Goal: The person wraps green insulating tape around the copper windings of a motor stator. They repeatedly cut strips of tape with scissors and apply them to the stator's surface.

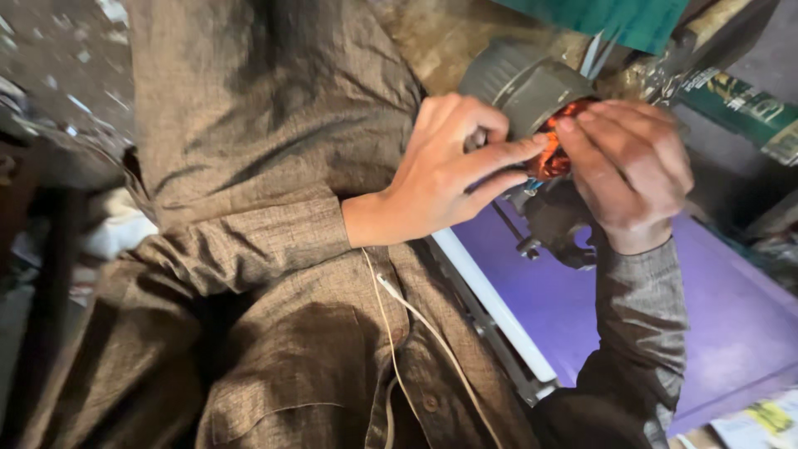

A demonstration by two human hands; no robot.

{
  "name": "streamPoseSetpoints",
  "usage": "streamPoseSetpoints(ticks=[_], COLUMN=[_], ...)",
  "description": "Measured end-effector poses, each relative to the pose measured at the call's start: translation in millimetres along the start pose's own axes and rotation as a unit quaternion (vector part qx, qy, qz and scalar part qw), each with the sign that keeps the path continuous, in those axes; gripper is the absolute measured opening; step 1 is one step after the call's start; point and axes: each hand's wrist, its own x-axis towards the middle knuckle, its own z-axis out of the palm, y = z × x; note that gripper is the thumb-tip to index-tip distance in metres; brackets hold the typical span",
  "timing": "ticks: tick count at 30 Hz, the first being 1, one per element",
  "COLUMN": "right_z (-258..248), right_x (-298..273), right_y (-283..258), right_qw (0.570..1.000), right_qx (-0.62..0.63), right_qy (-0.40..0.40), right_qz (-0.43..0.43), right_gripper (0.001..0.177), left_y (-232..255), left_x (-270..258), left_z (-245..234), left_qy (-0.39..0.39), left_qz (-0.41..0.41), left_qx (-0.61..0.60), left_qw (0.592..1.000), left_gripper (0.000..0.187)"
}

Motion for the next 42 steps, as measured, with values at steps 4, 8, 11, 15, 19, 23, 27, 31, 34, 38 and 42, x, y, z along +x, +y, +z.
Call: streamPoseSetpoints(ticks=[4,8,11,15,19,23,27,31,34,38,42], right_z=[1,-3,-9,-14,-23,-19,-18,-22,-18,-11,10], right_x=[1,6,8,20,40,46,37,28,21,3,-24], right_y=[5,11,15,21,24,18,13,23,40,42,4], right_qw=[0.998,0.996,0.992,0.982,0.968,0.974,0.978,0.963,0.951,0.987,0.978], right_qx=[0.058,0.062,0.065,0.049,0.023,0.07,0.071,0.034,0.016,0.025,0.03], right_qy=[-0.012,-0.059,-0.1,-0.155,-0.221,-0.209,-0.193,-0.238,-0.237,-0.119,0.095], right_qz=[0.013,0.001,-0.029,-0.092,-0.117,-0.057,-0.035,-0.121,-0.197,-0.108,0.181], right_gripper=[0.016,0.014,0.014,0.018,0.02,0.017,0.021,0.017,0.016,0.018,0.031], left_y=[3,-3,-5,-10,-12,-15,-15,-17,-14,-11,-8], left_x=[-3,0,-4,-5,0,0,-5,-6,-9,5,26], left_z=[6,8,10,11,11,4,1,4,1,-19,-35], left_qy=[0.006,0.014,-0.003,-0.026,-0.021,-0.024,-0.007,-0.048,-0.073,-0.114,-0.112], left_qz=[-0.019,0.007,0.022,0.04,0.047,0.045,0.063,0.049,0.031,0.04,0.051], left_qx=[-0.054,-0.069,-0.08,-0.087,-0.065,-0.047,-0.068,-0.069,-0.074,-0.073,0.022], left_qw=[0.998,0.998,0.997,0.995,0.997,0.998,0.996,0.995,0.994,0.99,0.992], left_gripper=[0.04,0.041,0.045,0.054,0.051,0.049,0.05,0.048,0.046,0.048,0.048])
